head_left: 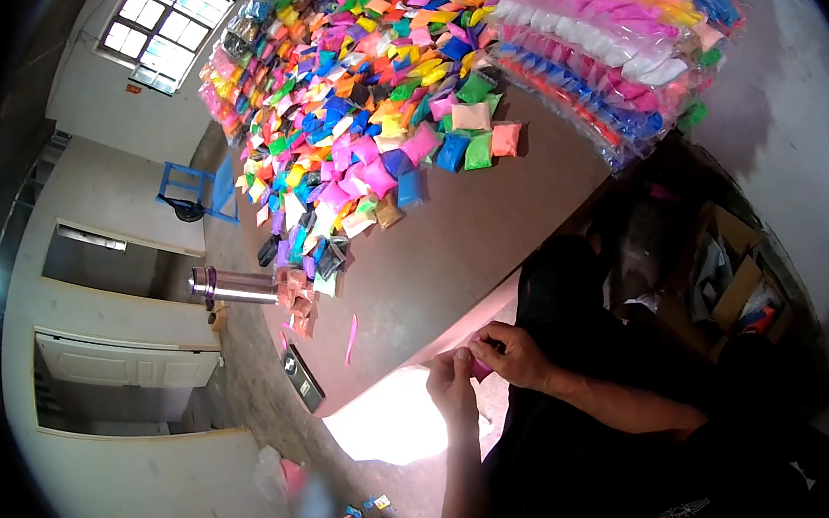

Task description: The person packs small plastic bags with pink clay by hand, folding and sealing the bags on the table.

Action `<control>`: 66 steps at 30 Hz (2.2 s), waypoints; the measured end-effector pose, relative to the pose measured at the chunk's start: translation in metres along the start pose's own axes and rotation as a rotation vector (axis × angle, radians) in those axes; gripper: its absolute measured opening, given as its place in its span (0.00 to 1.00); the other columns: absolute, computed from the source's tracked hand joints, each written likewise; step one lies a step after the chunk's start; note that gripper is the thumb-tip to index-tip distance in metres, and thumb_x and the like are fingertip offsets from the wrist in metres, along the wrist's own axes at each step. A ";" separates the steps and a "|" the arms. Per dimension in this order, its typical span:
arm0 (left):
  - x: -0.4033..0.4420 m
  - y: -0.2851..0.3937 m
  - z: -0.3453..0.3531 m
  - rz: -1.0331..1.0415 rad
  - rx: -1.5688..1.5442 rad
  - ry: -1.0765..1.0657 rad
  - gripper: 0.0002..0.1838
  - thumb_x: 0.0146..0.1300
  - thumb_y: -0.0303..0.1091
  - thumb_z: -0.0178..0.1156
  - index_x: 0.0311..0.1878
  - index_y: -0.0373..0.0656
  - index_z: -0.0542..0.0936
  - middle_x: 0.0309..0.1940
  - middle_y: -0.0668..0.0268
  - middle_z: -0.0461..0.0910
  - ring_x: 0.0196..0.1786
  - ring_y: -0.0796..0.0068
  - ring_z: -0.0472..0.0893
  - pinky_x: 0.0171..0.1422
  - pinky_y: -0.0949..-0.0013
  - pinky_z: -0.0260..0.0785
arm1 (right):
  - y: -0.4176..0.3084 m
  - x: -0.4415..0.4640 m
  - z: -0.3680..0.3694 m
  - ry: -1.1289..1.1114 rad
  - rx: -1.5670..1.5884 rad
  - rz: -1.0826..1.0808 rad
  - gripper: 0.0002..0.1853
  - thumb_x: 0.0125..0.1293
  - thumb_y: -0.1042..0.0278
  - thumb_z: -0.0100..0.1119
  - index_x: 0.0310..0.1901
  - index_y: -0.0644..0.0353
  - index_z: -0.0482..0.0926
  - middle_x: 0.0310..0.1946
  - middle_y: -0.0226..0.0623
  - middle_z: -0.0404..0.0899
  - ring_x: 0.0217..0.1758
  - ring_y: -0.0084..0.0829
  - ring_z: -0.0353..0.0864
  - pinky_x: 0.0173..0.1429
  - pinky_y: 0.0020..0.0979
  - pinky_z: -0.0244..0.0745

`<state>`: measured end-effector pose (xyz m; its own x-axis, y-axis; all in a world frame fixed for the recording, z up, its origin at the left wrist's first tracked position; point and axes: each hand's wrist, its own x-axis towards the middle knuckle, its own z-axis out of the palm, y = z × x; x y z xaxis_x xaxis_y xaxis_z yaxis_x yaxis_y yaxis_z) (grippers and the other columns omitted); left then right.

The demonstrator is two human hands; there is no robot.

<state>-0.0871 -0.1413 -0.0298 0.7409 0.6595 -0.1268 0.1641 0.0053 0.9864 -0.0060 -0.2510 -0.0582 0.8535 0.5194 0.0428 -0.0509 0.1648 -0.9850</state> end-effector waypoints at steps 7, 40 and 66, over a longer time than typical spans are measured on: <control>0.001 0.001 -0.001 0.030 0.025 -0.009 0.10 0.74 0.36 0.62 0.38 0.40 0.82 0.30 0.71 0.82 0.31 0.84 0.76 0.39 0.76 0.69 | 0.001 0.003 -0.001 0.018 0.066 0.011 0.10 0.71 0.65 0.63 0.43 0.64 0.82 0.35 0.36 0.85 0.38 0.28 0.84 0.43 0.28 0.81; -0.005 0.000 -0.002 -0.030 0.045 -0.042 0.17 0.77 0.40 0.58 0.35 0.36 0.79 0.25 0.68 0.77 0.30 0.81 0.73 0.35 0.75 0.64 | -0.001 0.002 -0.001 -0.025 0.067 0.060 0.15 0.72 0.59 0.61 0.42 0.65 0.84 0.31 0.36 0.83 0.34 0.26 0.81 0.41 0.29 0.78; -0.004 0.005 -0.001 0.059 0.177 -0.028 0.17 0.75 0.41 0.60 0.33 0.37 0.79 0.21 0.70 0.76 0.25 0.83 0.72 0.30 0.76 0.63 | -0.006 0.002 -0.003 -0.095 0.066 -0.005 0.16 0.77 0.59 0.57 0.52 0.65 0.81 0.32 0.36 0.84 0.35 0.26 0.84 0.41 0.25 0.79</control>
<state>-0.0899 -0.1430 -0.0237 0.7701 0.6335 -0.0746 0.2301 -0.1668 0.9588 -0.0021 -0.2536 -0.0525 0.8009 0.5951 0.0667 -0.0833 0.2210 -0.9717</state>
